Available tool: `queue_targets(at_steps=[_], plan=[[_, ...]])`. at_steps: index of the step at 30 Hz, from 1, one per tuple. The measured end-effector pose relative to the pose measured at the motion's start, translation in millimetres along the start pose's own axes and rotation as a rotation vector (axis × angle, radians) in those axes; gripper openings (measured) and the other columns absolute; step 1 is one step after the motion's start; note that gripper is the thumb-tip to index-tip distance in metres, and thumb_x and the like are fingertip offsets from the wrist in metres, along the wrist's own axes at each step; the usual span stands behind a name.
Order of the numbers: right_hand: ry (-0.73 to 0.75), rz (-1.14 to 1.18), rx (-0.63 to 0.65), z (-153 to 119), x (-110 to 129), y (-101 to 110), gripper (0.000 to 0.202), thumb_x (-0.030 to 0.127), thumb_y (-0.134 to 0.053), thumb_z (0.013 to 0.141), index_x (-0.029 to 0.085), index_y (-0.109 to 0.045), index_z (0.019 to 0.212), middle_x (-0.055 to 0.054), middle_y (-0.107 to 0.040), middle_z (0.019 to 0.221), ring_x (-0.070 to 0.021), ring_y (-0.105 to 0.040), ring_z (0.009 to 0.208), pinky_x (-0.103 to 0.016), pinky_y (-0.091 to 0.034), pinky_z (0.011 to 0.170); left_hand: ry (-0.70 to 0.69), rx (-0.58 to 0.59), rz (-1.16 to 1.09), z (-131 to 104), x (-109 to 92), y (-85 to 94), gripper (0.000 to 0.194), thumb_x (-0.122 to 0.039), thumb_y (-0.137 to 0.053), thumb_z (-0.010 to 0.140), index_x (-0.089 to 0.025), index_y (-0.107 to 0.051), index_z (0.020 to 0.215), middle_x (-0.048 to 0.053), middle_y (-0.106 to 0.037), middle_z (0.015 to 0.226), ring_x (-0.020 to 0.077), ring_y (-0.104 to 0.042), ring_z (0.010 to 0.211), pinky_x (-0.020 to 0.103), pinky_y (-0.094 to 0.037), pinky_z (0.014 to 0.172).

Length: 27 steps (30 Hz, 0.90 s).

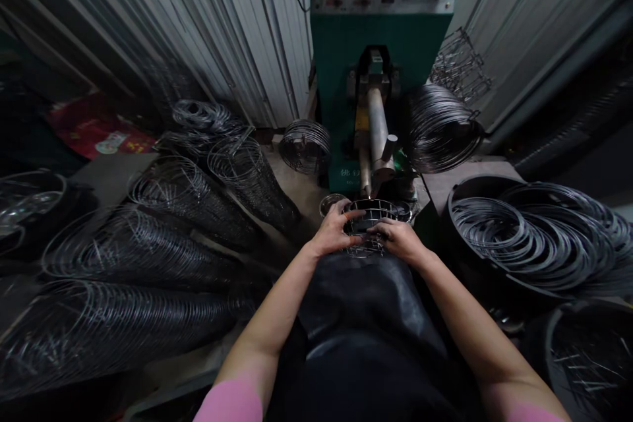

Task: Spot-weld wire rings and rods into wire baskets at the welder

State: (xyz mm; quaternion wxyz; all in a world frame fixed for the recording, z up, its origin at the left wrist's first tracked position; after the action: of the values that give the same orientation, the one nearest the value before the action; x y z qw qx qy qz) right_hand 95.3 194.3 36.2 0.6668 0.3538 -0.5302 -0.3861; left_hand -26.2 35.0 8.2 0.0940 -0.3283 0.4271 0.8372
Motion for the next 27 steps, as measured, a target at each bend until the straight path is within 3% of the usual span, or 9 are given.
queue_targets(at_steps=[13, 21, 24, 27], plan=[[-0.018, -0.006, -0.074, 18.1, -12.5, 6.2, 0.020, 0.015, -0.060, 0.078, 0.022, -0.068, 0.095, -0.005, -0.067, 0.095, -0.0180, -0.063, 0.087, -0.025, -0.047, 0.072, 0.167, 0.069, -0.033, 24.5, 2.7, 5.9, 0.065, -0.035, -0.082, 0.054, -0.026, -0.060, 0.114, 0.008, -0.039, 0.126, 0.0258, -0.042, 0.119, 0.039, -0.037, 0.103], [-0.099, -0.047, -0.141, 23.7, -12.8, 5.9, 0.027, 0.010, -0.056, 0.078, 0.025, -0.068, 0.097, -0.004, -0.066, 0.099, -0.0183, -0.063, 0.088, -0.026, -0.048, 0.072, 0.194, -0.016, 0.053, 31.3, 7.6, 1.3, 0.063, -0.038, -0.080, 0.055, -0.030, -0.060, 0.114, 0.006, -0.041, 0.123, 0.0259, -0.043, 0.117, 0.040, -0.038, 0.101], [-0.155, 0.029, -0.252, 26.9, -11.0, 6.7, 0.029, 0.015, -0.060, 0.076, 0.026, -0.065, 0.102, -0.004, -0.065, 0.104, -0.0192, -0.062, 0.089, -0.028, -0.048, 0.073, 0.221, -0.018, 0.035, 38.2, 14.4, 0.0, 0.061, -0.040, -0.080, 0.055, -0.029, -0.061, 0.112, 0.006, -0.043, 0.120, 0.0247, -0.047, 0.113, 0.040, -0.040, 0.099], [-0.268, 0.268, -0.479, 12.5, -10.0, 2.9, 0.036, 0.025, -0.067, 0.072, 0.022, -0.060, 0.107, -0.005, -0.064, 0.098, -0.0189, -0.060, 0.084, -0.029, -0.047, 0.073, 0.207, -0.041, 0.040, 39.3, 14.1, 0.1, 0.061, -0.040, -0.080, 0.055, -0.029, -0.061, 0.112, 0.006, -0.043, 0.120, 0.0242, -0.046, 0.113, 0.039, -0.040, 0.098]])
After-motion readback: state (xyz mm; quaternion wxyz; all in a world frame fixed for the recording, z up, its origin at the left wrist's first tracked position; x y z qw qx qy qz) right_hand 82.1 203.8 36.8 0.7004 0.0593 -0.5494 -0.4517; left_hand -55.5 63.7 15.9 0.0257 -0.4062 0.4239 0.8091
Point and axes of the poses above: each hand's wrist, its own z-axis towards the middle knuckle, its own y-axis out of the back of the hand, x = y × z, the point moved 1 cm from there along z, towards the middle knuckle
